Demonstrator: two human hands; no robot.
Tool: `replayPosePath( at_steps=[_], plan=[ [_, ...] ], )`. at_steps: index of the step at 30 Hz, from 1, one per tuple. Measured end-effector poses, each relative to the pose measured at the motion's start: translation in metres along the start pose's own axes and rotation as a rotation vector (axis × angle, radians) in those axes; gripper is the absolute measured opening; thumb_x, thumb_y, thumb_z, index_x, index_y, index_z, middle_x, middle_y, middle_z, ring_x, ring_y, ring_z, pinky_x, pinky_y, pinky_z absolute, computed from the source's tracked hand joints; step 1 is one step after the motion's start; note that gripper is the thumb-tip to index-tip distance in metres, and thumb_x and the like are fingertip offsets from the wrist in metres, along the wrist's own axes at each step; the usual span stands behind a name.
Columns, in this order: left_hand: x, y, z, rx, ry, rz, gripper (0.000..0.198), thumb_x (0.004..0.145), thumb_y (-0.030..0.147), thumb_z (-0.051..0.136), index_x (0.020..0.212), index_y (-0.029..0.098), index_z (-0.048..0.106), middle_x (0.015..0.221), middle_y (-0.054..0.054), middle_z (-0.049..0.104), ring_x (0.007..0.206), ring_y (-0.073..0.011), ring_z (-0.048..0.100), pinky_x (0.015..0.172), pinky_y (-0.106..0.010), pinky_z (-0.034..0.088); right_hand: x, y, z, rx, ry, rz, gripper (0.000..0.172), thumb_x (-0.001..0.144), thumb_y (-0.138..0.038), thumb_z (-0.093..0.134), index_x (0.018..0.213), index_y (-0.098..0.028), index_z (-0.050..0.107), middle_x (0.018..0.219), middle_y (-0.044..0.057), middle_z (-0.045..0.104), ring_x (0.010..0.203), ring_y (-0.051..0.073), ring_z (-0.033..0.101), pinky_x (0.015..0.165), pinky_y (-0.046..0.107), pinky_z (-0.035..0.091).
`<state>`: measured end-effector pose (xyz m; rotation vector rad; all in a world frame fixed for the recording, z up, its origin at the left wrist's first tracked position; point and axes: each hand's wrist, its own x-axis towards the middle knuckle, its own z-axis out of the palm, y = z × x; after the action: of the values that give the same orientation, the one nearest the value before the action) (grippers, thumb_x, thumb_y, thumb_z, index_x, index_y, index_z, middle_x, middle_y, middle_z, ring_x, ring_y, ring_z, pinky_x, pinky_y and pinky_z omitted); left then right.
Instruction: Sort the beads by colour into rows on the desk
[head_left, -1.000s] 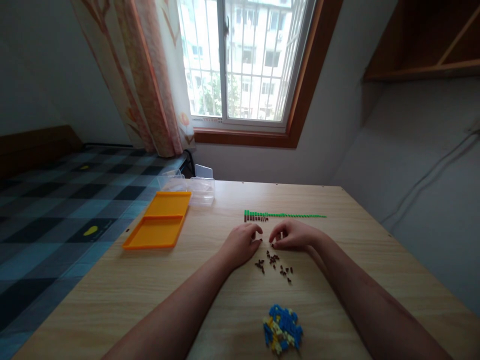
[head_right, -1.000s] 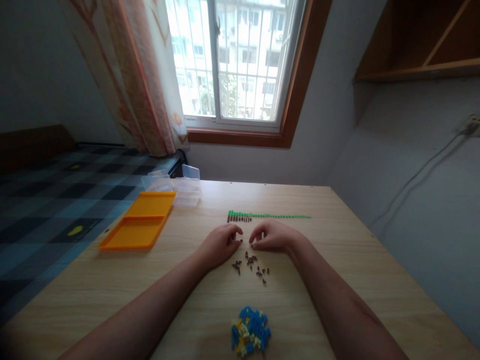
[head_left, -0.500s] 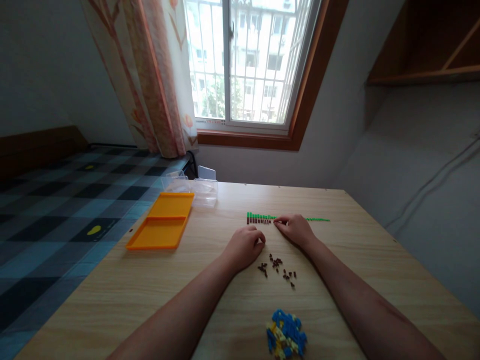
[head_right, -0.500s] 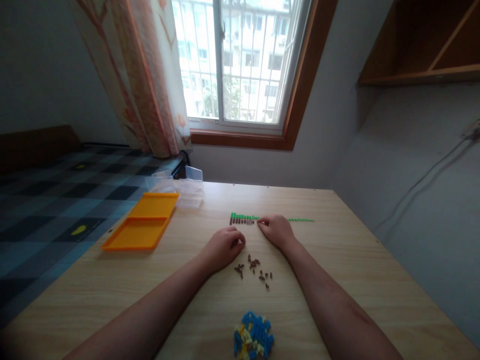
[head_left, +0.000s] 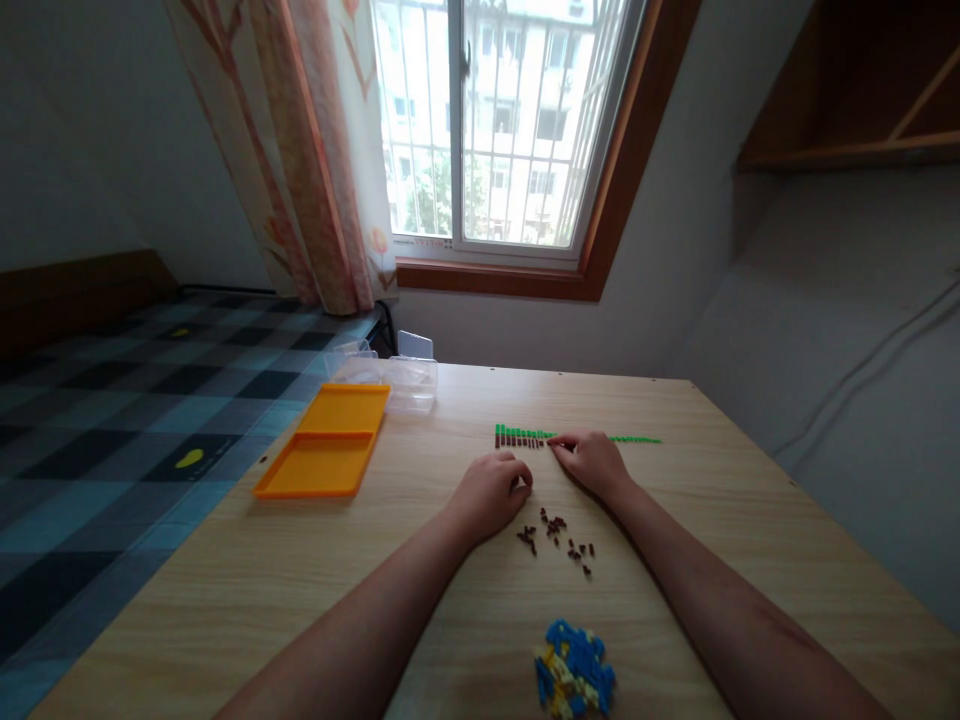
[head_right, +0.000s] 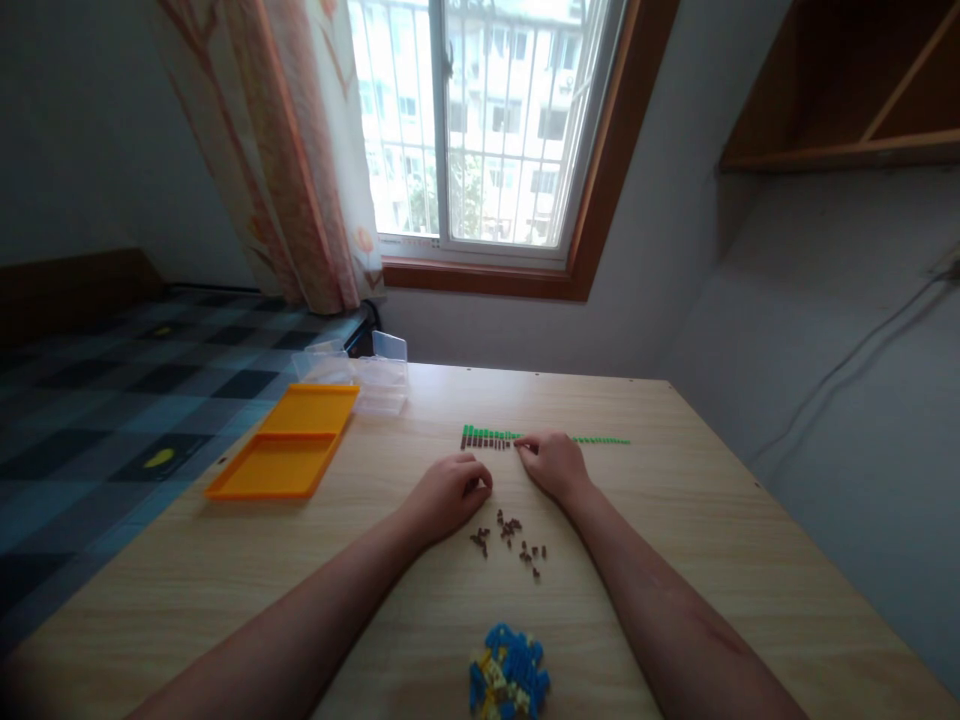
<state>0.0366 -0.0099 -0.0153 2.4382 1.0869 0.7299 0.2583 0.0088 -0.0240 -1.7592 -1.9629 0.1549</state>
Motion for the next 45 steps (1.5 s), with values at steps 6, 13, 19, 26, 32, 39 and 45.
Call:
replayPosePath(
  at_steps=[6,13,19,26,32,39,45],
  plan=[
    [0.0,-0.001,0.001,-0.007,0.008,0.002,0.01,0.078,0.014,0.065,0.08,0.022,0.071,0.078,0.0,0.06,0.072,-0.0149,0.055,0.068,-0.026,0.04,-0.002,-0.004,0.002,-0.028,0.005,0.008,0.024,0.087,-0.034,0.058,0.097,-0.029,0.08,0.092,0.003,0.078,0.085,0.021,0.071,0.073,0.028,0.049],
    [0.0,0.0,0.0,-0.003,-0.005,-0.001,0.01,0.078,0.014,0.065,0.08,0.022,0.071,0.078,0.0,0.061,0.072,-0.0152,0.056,0.068,-0.026,0.041,-0.002,-0.004,0.003,0.003,0.011,-0.003,0.023,0.087,-0.033,0.059,0.097,-0.029,0.08,0.093,0.002,0.078,0.084,0.02,0.071,0.074,0.027,0.05],
    [0.0,-0.001,0.0,-0.001,-0.01,0.004,0.011,0.078,0.014,0.064,0.081,0.022,0.071,0.078,0.0,0.061,0.073,-0.0155,0.056,0.068,-0.026,0.04,-0.001,-0.002,0.003,0.004,0.011,-0.016,0.023,0.087,-0.032,0.059,0.097,-0.029,0.079,0.095,0.001,0.078,0.087,0.02,0.071,0.078,0.027,0.051],
    [0.0,0.001,-0.001,0.02,-0.013,-0.023,0.01,0.078,0.016,0.064,0.084,0.021,0.07,0.079,-0.001,0.061,0.073,-0.0164,0.056,0.068,-0.027,0.041,-0.002,-0.004,0.002,-0.009,0.006,-0.01,0.023,0.086,-0.031,0.059,0.098,-0.03,0.079,0.096,0.0,0.078,0.088,0.02,0.071,0.078,0.027,0.052],
    [0.0,0.003,-0.003,0.02,-0.029,-0.026,0.009,0.078,0.017,0.064,0.085,0.021,0.069,0.08,-0.001,0.062,0.075,-0.0171,0.057,0.069,-0.028,0.041,-0.003,-0.005,0.002,0.034,0.05,-0.032,0.024,0.086,-0.03,0.058,0.096,-0.027,0.079,0.094,0.002,0.078,0.085,0.02,0.071,0.077,0.027,0.051],
    [-0.001,0.003,-0.003,-0.018,0.01,-0.043,0.022,0.069,0.004,0.054,0.083,0.019,0.061,0.083,-0.002,0.063,0.078,-0.019,0.057,0.07,-0.029,0.042,-0.007,-0.004,-0.004,0.311,-0.083,-0.239,0.021,0.082,-0.026,0.061,0.091,-0.022,0.08,0.081,0.004,0.077,0.067,0.016,0.064,0.066,0.026,0.048],
    [0.0,0.002,-0.002,-0.068,0.074,-0.077,0.022,0.065,0.0,0.048,0.075,0.019,0.054,0.077,-0.002,0.06,0.072,-0.0181,0.053,0.063,-0.028,0.038,-0.014,-0.013,-0.01,0.397,-0.274,-0.359,0.018,0.079,-0.024,0.067,0.091,-0.022,0.08,0.067,0.001,0.069,0.058,0.012,0.056,0.057,0.022,0.04]
  ],
)
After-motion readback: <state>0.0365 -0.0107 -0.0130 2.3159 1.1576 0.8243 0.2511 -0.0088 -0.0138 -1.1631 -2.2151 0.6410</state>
